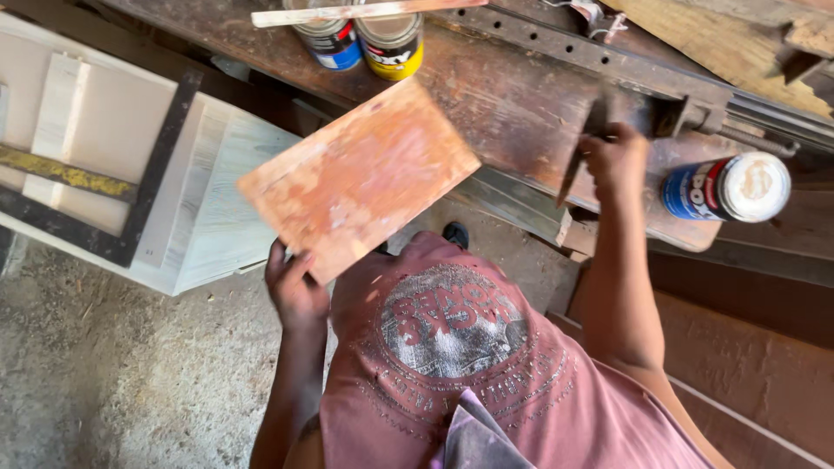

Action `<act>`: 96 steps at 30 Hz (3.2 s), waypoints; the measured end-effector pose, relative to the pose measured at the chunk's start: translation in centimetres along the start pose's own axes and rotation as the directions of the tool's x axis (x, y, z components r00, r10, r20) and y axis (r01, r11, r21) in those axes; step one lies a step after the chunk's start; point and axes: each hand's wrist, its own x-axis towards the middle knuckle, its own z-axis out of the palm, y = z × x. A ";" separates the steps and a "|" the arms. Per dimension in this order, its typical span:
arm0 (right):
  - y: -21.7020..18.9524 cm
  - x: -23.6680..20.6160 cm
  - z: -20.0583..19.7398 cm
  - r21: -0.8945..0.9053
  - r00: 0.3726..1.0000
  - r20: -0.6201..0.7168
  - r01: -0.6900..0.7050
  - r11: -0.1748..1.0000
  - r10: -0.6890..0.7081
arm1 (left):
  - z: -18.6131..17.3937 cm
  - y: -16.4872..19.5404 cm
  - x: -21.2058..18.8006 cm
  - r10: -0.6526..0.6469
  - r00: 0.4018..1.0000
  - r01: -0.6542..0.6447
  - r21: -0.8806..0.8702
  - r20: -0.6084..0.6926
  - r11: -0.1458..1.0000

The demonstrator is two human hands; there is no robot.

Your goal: The person uses a small scraper knife to scrape old finish and residue off wooden boards resting on a workbench, working along the boards' surfaces and edges. They reposition the boards, scrape a second board, then carry a board to another bench and continue scraping before walking away.

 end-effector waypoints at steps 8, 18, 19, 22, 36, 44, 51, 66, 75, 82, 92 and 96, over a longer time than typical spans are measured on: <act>-0.9 -5.5 -11.3 0.642 0.979 -0.202 0.160 0.750 -0.036 | 10.8 -11.6 10.1 -0.360 0.880 0.322 0.166 0.310 0.932; 1.0 -9.1 -3.2 0.738 0.940 -0.339 0.251 0.627 0.023 | 16.8 -14.7 12.6 0.105 0.855 -0.503 0.765 0.507 0.402; 1.0 -9.1 -2.3 0.737 0.938 -0.345 0.257 0.626 0.021 | 17.0 -14.8 11.8 0.071 0.852 -0.480 0.720 0.519 0.502; 1.0 -10.1 0.8 0.583 0.933 -0.357 0.267 0.767 -0.053 | 17.9 -15.5 7.9 -0.028 0.836 -0.341 0.558 0.548 0.756; 3.8 -13.5 1.0 0.240 0.970 0.215 0.064 0.969 -0.117 | 19.4 -18.4 7.8 -0.659 0.706 0.498 0.481 0.259 0.722; 6.4 -10.2 0.7 -0.449 0.954 0.160 0.300 0.841 -0.255 | 18.7 -20.6 7.2 -0.736 0.674 0.454 0.750 0.065 0.481; 4.6 -9.3 2.5 -0.535 0.829 0.226 0.545 0.645 -0.512 | 19.7 -20.1 7.0 -0.744 0.668 0.466 0.790 -0.020 0.398; 5.3 -6.4 4.6 -0.462 0.881 0.157 0.466 0.755 -0.447 | 19.5 -20.9 8.1 -0.691 0.716 0.429 0.844 -0.101 0.321; 6.7 -4.3 4.3 -0.557 0.830 0.194 0.532 0.638 -0.523 | 19.2 -20.7 8.3 -0.702 0.706 0.458 0.819 -0.097 0.347; 6.0 -4.4 3.3 -0.598 0.799 0.185 0.554 0.580 -0.573 | 19.2 -20.9 7.9 -0.689 0.714 0.449 0.835 -0.123 0.316; 6.2 -6.8 3.6 -0.520 0.831 0.175 0.534 0.667 -0.528 | 18.7 -21.0 8.1 -0.703 0.699 0.478 0.816 -0.129 0.326; 5.9 -6.1 3.5 -0.445 0.801 0.204 0.588 0.676 -0.562 | 18.9 -21.1 8.2 -0.697 0.705 0.466 0.825 -0.127 0.320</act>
